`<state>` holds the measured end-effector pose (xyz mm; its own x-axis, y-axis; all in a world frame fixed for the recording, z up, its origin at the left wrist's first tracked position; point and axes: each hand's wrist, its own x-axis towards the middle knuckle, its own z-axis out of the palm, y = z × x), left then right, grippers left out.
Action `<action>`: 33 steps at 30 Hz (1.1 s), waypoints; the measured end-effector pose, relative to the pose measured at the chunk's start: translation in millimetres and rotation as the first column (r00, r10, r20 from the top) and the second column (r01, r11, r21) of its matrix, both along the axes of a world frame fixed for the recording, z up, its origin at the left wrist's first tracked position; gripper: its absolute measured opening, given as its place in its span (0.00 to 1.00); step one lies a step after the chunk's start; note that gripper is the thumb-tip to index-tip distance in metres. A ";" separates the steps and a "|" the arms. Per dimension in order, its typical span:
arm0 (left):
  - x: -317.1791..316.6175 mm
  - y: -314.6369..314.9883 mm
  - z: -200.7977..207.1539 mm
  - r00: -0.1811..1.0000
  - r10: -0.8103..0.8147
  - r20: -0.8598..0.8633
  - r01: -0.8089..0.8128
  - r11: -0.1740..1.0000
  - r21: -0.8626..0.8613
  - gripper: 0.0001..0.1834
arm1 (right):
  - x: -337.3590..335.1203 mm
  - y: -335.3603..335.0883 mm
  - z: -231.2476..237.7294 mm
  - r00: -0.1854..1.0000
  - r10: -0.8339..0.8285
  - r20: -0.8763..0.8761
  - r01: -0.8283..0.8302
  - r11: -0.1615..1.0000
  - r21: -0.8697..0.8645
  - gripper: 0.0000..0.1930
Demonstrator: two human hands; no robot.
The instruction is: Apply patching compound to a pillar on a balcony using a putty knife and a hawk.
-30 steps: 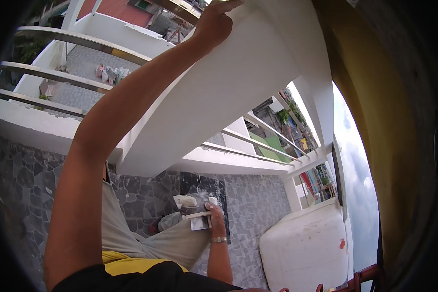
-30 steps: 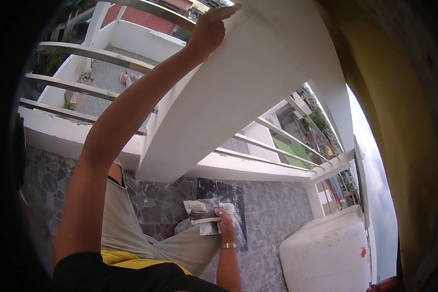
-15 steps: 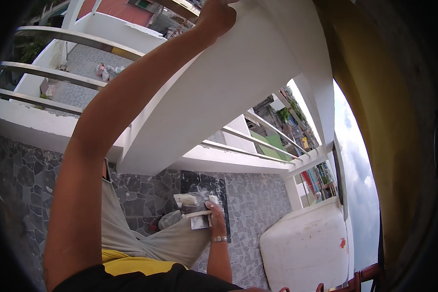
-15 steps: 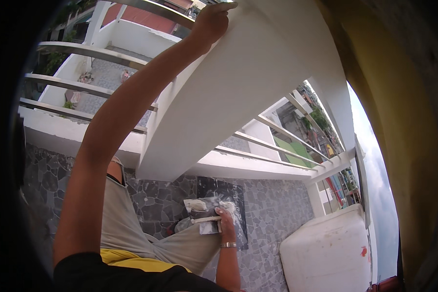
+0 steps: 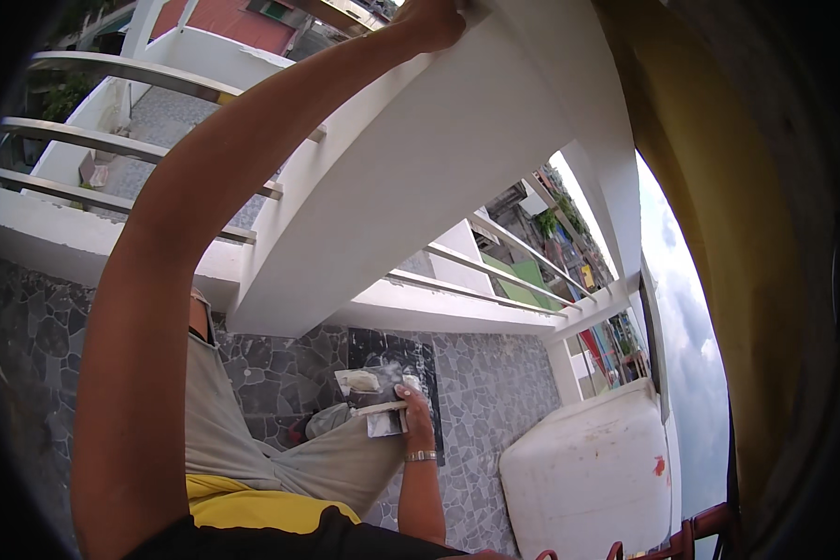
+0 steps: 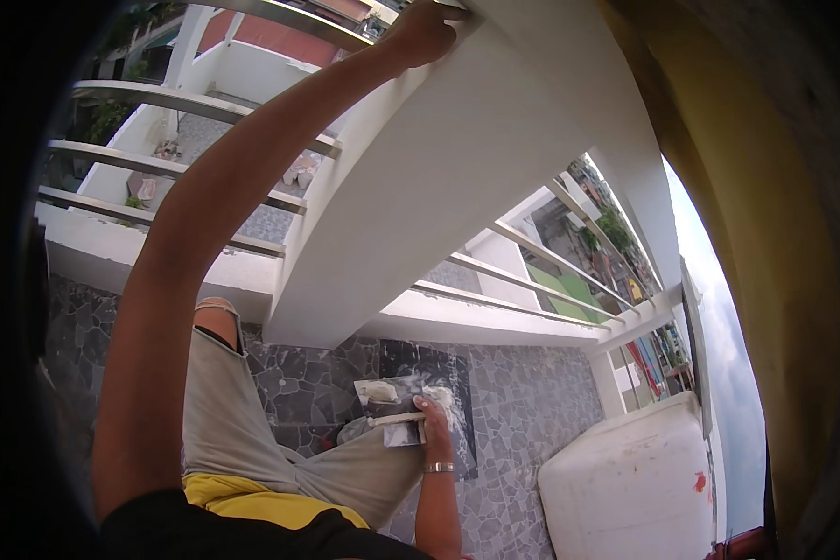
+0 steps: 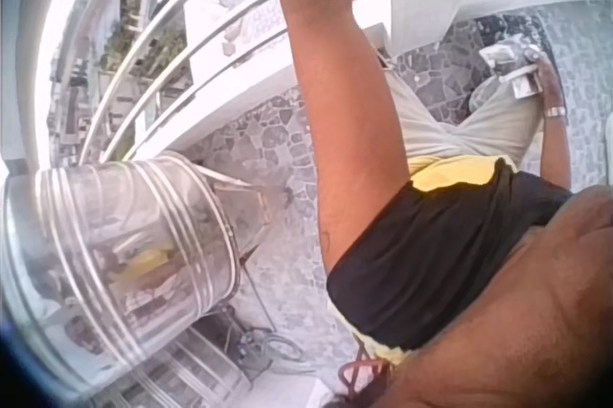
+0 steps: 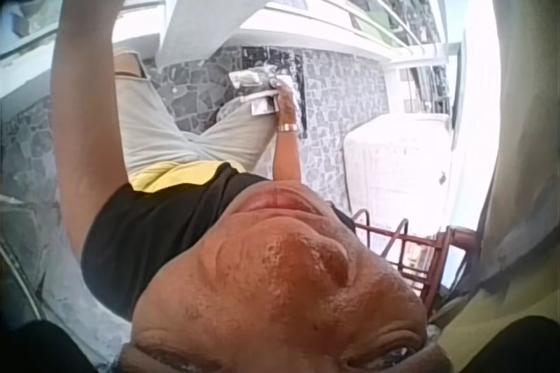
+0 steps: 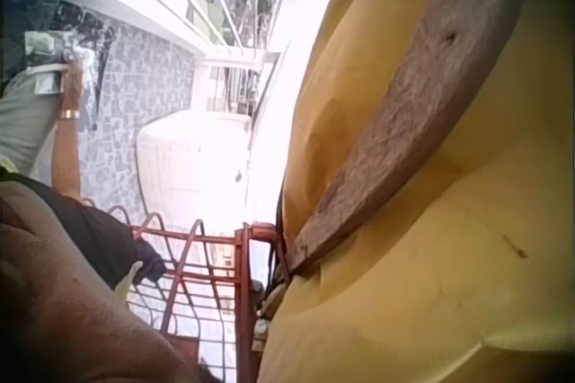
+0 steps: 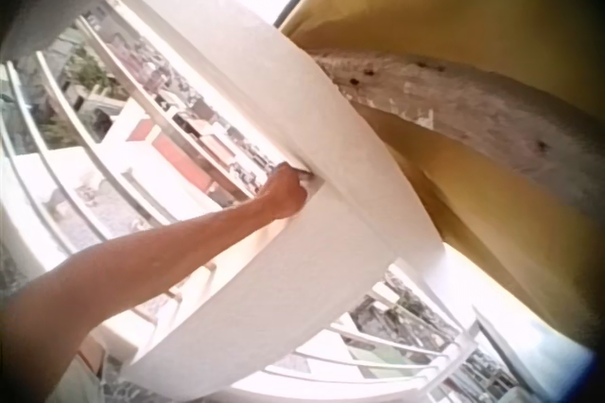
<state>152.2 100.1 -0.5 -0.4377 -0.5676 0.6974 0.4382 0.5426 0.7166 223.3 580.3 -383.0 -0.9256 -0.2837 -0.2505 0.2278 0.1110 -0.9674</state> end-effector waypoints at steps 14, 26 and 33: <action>-18.7 -28.3 2.7 0.998 -0.030 0.059 0.023 0.993 0.115 0.32 | 3.1 -1.1 -6.8 0.997 -0.060 -0.045 0.062 0.997 0.045 0.12; 4.3 10.8 -3.0 0.993 0.110 -0.039 -0.112 0.992 -0.058 0.30 | -7.0 6.4 -16.4 0.999 -0.004 -0.037 0.004 1.000 -0.001 0.07; 23.4 25.6 -7.3 0.985 0.085 -0.147 -0.091 0.995 -0.034 0.24 | -8.6 6.4 -15.7 1.000 -0.005 -0.024 0.005 1.000 -0.012 0.07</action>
<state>175.7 125.7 -7.8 -0.2794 -0.5695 0.7731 0.4856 0.6108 0.6254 214.7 586.7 -398.6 -0.9326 -0.2821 -0.2250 0.2050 0.0989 -0.9738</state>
